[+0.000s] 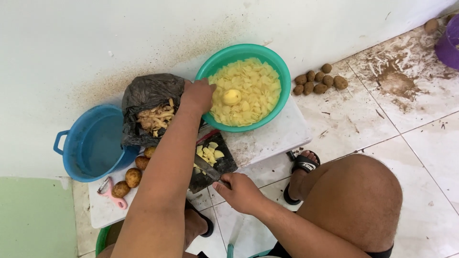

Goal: Slicing peeled potatoes on a cutting board and placing them into a bowl of water.

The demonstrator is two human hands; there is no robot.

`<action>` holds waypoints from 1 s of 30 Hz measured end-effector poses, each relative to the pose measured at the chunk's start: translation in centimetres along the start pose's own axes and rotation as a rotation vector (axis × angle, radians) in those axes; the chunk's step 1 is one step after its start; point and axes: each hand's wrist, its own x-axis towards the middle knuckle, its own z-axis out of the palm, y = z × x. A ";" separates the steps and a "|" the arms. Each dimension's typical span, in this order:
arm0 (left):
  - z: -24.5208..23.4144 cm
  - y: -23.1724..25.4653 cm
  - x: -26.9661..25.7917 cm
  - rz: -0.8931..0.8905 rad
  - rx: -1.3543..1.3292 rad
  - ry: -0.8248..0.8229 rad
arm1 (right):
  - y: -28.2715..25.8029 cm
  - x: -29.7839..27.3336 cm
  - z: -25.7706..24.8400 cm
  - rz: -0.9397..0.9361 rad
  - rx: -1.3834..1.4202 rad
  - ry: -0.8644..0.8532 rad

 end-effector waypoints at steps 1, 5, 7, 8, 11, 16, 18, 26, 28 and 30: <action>-0.2 0.1 -0.1 0.004 0.002 0.001 | 0.1 0.0 0.2 0.001 0.002 0.003; -1.3 0.2 -0.2 0.003 -0.043 -0.054 | 0.2 0.2 0.2 -0.016 -0.037 -0.018; -2.4 0.2 -0.8 0.014 -0.050 -0.095 | 0.2 0.2 0.1 -0.010 -0.049 -0.031; -3.4 0.4 -1.3 -0.037 -0.198 -0.118 | 0.2 0.2 0.1 0.000 -0.029 -0.016; -3.3 -0.5 -1.8 -0.067 -0.420 -0.041 | 0.0 0.3 0.0 -0.005 -0.012 0.003; -4.0 -1.0 -3.7 -0.154 -0.750 0.198 | 0.0 0.0 -0.1 0.005 0.016 -0.018; -4.5 -1.3 -4.2 -0.095 -0.855 0.448 | -0.1 0.1 -0.1 0.009 -0.041 -0.020; -5.1 -1.6 -8.1 0.068 -0.911 0.393 | 1.0 0.4 1.3 0.029 0.309 -0.177; -5.1 -1.5 -9.8 0.162 -0.962 0.389 | 2.0 0.5 1.8 -0.094 0.275 -0.179; -5.7 -0.8 -12.6 0.056 -1.067 0.467 | 2.4 0.4 2.1 -0.104 0.229 -0.179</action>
